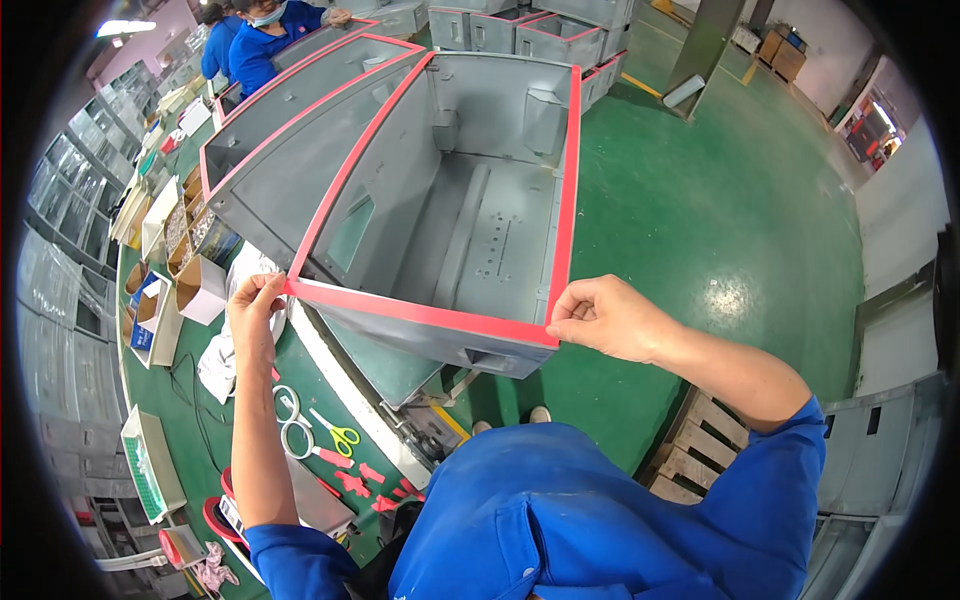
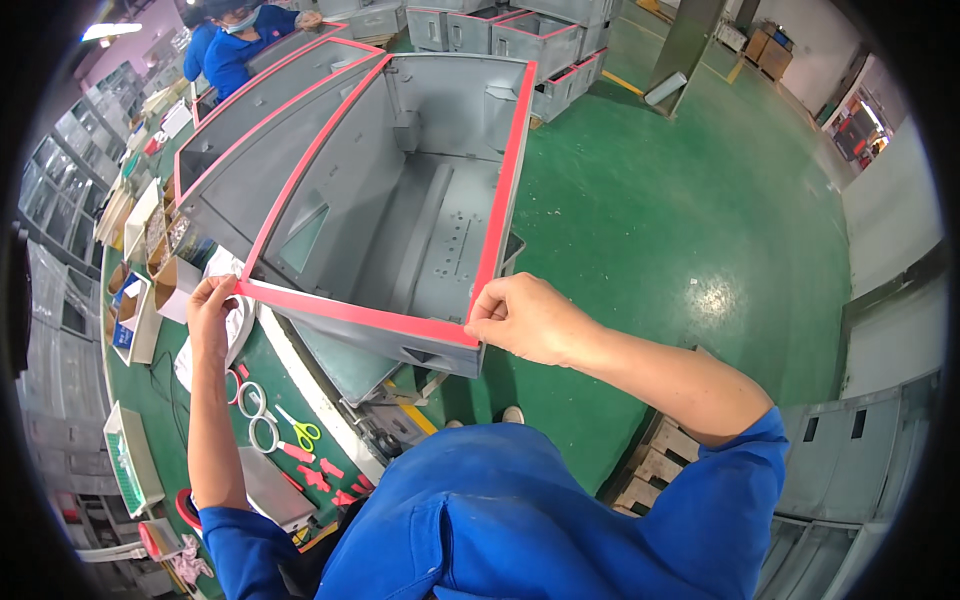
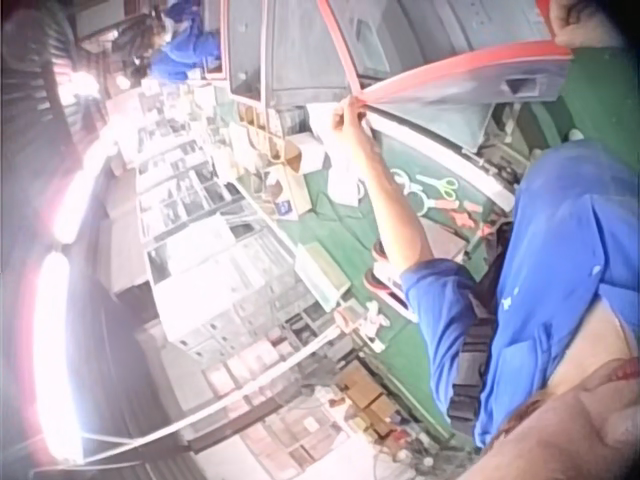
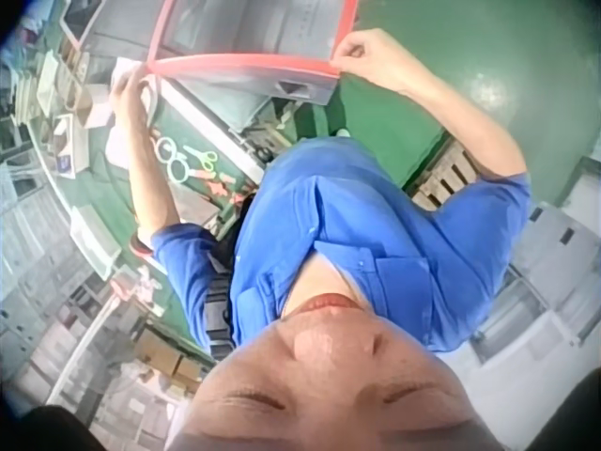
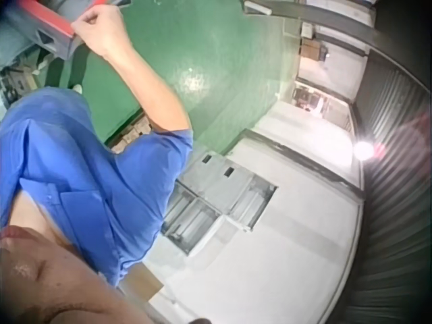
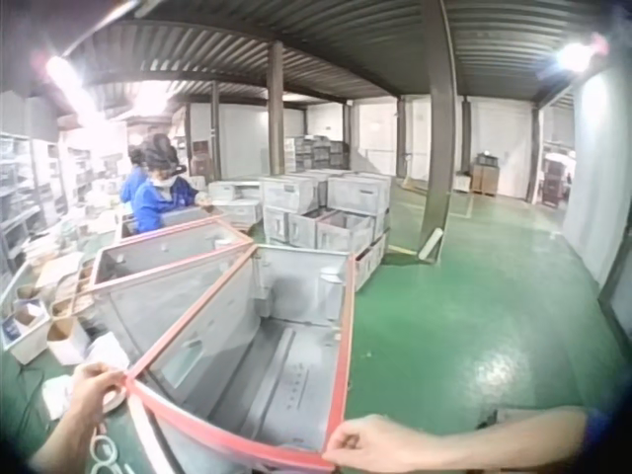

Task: Apply red protective tape to the edges of metal cabinet enclosures.

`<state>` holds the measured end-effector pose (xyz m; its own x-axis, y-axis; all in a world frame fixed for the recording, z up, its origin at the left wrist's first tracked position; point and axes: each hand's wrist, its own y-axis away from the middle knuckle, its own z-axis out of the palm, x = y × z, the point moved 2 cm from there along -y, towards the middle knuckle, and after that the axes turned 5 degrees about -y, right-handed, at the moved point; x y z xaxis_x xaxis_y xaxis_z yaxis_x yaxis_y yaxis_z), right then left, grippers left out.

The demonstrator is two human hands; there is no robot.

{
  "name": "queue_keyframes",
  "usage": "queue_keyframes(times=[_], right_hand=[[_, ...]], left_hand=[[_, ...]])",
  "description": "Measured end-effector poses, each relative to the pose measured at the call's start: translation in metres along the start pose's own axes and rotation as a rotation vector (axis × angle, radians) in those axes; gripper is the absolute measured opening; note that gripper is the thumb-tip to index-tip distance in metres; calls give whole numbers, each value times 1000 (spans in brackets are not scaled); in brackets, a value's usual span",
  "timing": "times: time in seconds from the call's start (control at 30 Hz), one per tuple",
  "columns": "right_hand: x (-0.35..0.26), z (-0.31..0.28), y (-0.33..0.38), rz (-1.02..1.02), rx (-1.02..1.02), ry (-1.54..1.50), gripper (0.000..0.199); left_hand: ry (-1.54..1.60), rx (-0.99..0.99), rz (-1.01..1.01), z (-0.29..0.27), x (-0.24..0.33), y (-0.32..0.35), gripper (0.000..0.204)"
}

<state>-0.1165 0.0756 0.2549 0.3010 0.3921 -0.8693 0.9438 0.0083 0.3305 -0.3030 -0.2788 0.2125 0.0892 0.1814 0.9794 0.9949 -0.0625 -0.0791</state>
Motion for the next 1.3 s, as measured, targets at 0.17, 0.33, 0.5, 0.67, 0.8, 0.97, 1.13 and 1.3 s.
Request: queue_keyframes(times=[0.17, 0.33, 0.5, 0.67, 0.8, 0.97, 1.13, 1.3], right_hand=[[1, 0, 0, 2, 4, 5, 15], [3, 0, -2, -12, -4, 11, 15], [4, 0, -2, -6, 2, 16, 15], [5, 0, -3, -12, 0, 13, 15], [6, 1, -3, -8, -2, 12, 15], [6, 0, -3, -14, -13, 5, 13], [7, 1, -4, -23, -15, 17, 10], [4, 1, -3, -12, -11, 26, 11]], left_hand=[[2, 5, -3, 1, -1, -2, 11], [3, 8, -7, 1, -1, -2, 11], [3, 7, -11, 3, 0, -2, 10], [6, 9, -6, 2, -1, -3, 10], [8, 5, -14, 2, -1, -3, 10], [9, 13, -14, 2, -1, -2, 10], [9, 9, -9, 3, -1, -2, 11], [16, 8, -17, 3, -1, -2, 11]])
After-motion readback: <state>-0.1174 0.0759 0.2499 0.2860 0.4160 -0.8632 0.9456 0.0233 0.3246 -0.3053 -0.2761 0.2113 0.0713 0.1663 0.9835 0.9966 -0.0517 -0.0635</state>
